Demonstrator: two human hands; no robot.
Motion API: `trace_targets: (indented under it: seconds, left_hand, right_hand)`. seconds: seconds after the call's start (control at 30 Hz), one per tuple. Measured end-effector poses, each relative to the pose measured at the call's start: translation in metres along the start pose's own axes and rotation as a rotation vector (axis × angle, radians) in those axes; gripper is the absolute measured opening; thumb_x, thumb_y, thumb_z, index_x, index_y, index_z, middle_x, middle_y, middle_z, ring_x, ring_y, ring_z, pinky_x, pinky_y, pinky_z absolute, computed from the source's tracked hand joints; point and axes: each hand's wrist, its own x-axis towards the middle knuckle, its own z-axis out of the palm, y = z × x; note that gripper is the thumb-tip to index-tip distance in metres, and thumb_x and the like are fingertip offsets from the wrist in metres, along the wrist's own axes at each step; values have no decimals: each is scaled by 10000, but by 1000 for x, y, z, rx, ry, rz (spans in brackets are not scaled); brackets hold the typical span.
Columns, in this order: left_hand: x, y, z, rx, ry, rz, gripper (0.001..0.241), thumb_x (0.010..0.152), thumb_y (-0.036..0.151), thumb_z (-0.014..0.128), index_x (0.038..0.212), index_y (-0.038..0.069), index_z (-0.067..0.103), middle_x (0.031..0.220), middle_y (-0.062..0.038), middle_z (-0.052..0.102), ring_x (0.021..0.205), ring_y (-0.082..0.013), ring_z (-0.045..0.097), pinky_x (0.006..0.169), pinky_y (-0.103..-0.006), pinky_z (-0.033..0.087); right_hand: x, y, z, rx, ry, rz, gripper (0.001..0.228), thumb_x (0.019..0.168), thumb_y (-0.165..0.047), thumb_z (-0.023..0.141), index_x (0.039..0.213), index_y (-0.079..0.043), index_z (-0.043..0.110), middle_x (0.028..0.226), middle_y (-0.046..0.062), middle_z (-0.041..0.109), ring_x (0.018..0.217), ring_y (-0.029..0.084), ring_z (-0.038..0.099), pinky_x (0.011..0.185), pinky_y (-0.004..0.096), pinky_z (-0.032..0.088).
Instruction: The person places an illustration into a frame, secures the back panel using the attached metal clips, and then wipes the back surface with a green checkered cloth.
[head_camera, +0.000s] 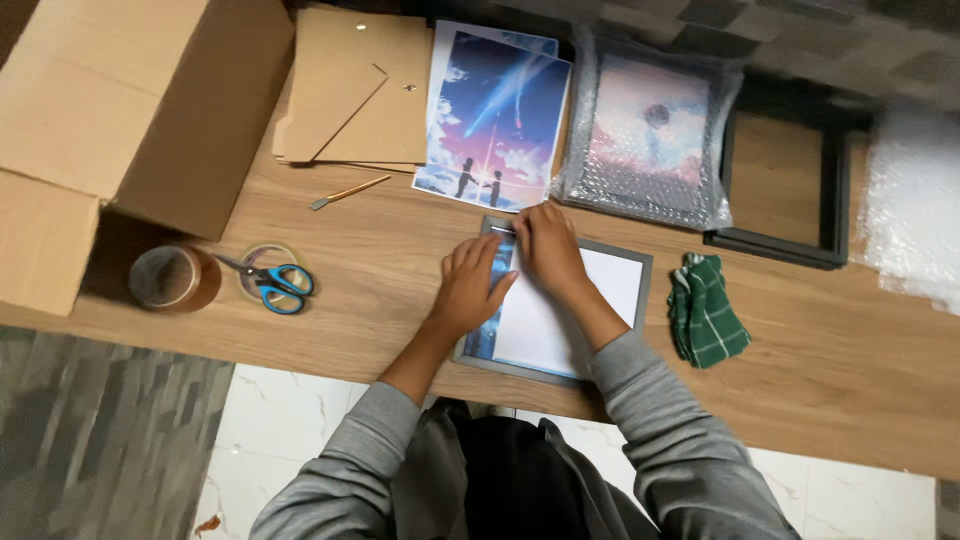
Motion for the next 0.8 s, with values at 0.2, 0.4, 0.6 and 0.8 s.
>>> trace_targets:
  seconds: [0.2, 0.4, 0.6, 0.8]
  left_hand:
    - [-17, -31, -39, -465, 391, -235, 205, 927, 100, 497, 1108, 3, 483, 1028, -117, 521, 923, -281, 615, 740, -326, 519]
    - [-56, -78, -76, -478, 572, -334, 136, 880, 163, 607, 988, 80, 609, 883, -39, 598, 821, -218, 652, 589, -241, 542]
    - [-95, -103, -110, -529, 757, -379, 47, 869, 110, 603, 907, 81, 606, 826, -77, 604, 750, -249, 637, 598, -289, 499]
    - [-122, -122, -130, -886, 911, -504, 119, 875, 77, 585, 953, 2, 538, 773, -74, 557, 496, -120, 569, 452, -207, 465]
  right_hand:
    - [31, -62, 43, 338, -242, -38, 142, 904, -215, 532, 919, -77, 564, 861, 124, 549, 906, 359, 558, 775, 425, 433]
    - [42, -98, 92, 568, -478, -30, 153, 910, -242, 543, 947, -102, 595, 795, 58, 540, 810, 209, 548, 725, 349, 434]
    - [47, -149, 137, 830, -651, -11, 185, 900, -223, 566, 967, -62, 628, 781, 28, 562, 706, 132, 505, 642, 255, 422]
    - [44, -210, 139, 1011, -758, 2, 196, 912, -182, 529, 997, -43, 637, 833, 55, 631, 704, 110, 573, 640, 218, 466]
